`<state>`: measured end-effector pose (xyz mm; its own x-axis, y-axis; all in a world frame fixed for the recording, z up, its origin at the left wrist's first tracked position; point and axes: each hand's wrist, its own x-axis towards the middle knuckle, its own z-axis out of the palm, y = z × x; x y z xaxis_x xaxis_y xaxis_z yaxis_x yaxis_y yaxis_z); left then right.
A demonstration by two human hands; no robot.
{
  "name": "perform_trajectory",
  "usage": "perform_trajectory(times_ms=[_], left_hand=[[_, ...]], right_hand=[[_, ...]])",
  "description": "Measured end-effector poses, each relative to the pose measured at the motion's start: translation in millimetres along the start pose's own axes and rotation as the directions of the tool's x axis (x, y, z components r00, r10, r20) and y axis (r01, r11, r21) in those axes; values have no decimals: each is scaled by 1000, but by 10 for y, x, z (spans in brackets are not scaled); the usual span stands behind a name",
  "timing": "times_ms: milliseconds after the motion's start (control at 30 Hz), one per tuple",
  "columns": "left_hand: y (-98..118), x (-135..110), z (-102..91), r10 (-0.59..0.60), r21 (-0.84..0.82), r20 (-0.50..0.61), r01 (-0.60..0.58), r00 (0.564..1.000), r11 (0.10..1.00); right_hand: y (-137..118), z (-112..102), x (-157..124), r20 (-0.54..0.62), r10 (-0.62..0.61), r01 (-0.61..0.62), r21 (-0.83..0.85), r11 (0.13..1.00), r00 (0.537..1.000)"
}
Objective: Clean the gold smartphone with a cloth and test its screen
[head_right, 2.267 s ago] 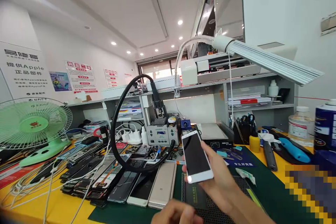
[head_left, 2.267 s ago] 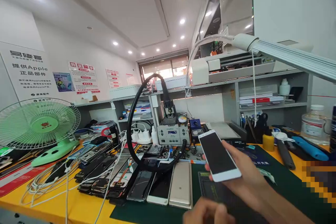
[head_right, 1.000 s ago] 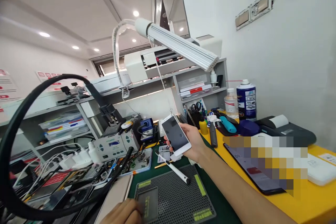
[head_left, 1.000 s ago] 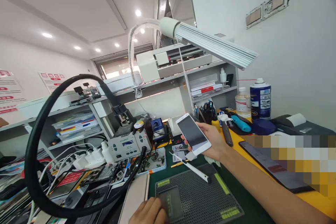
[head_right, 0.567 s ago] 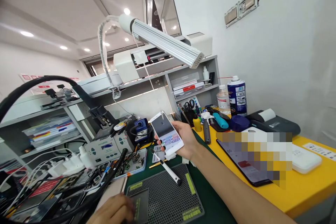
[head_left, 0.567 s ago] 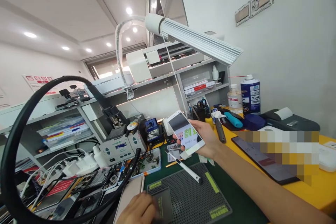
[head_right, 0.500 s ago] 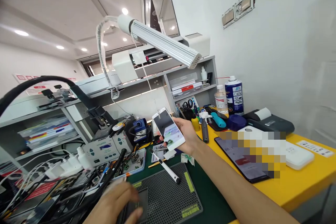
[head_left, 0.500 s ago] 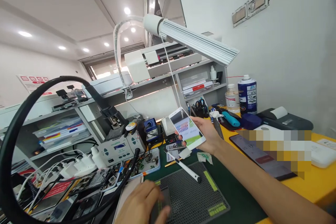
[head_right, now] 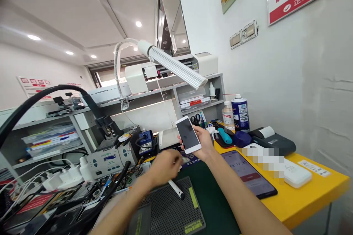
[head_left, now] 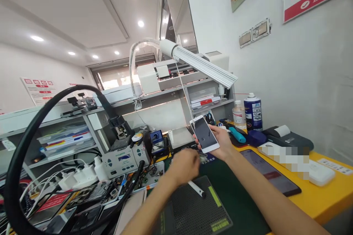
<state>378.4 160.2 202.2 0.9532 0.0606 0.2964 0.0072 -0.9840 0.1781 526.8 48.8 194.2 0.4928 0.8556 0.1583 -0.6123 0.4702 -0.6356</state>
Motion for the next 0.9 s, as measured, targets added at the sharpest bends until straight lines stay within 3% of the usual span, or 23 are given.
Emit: perform_trajectory(times_ms=[133, 200, 367, 433, 567, 667, 733, 767, 833, 900], left_hand=[[-379, -271, -566, -172, -9, -129, 173, 977, 985], [-513, -445, -684, -234, -3, -161, 236, 959, 972], [-695, -809, -413, -284, -57, 26, 285, 958, 957], [-725, -873, -325, -310, -113, 24, 310, 951, 944], [-671, -880, -392, -390, -271, -45, 364, 920, 891], [-537, -868, -457, -432, -432, -15, 384, 902, 816], [-443, -877, -442, -460, -600, 14, 376, 888, 706], [-406, -886, -421, -479, -719, 29, 351, 877, 599], [-360, -907, -367, -501, -946, 81, 225, 862, 233], [-351, -927, -313, -459, -991, 122, 84, 880, -101]], right_hand=[[-61, 10, -28, 35, -11, 10, 29, 1000, 999], [-57, 40, -35, 53, -5, 3, 36, 999, 999], [28, 111, -42, 84, 55, -57, 22, 998, 995], [63, 129, -47, 88, 77, -78, 17, 997, 993], [151, 195, -62, 103, 137, -138, 5, 990, 985], [311, 290, -83, 143, 221, -223, 1, 975, 965], [480, 362, -107, 187, 288, -293, -2, 956, 939], [576, 396, -124, 210, 316, -322, -6, 947, 925], [768, 449, -163, 253, 367, -374, -22, 927, 895], [930, 480, -204, 290, 400, -410, -28, 912, 869]])
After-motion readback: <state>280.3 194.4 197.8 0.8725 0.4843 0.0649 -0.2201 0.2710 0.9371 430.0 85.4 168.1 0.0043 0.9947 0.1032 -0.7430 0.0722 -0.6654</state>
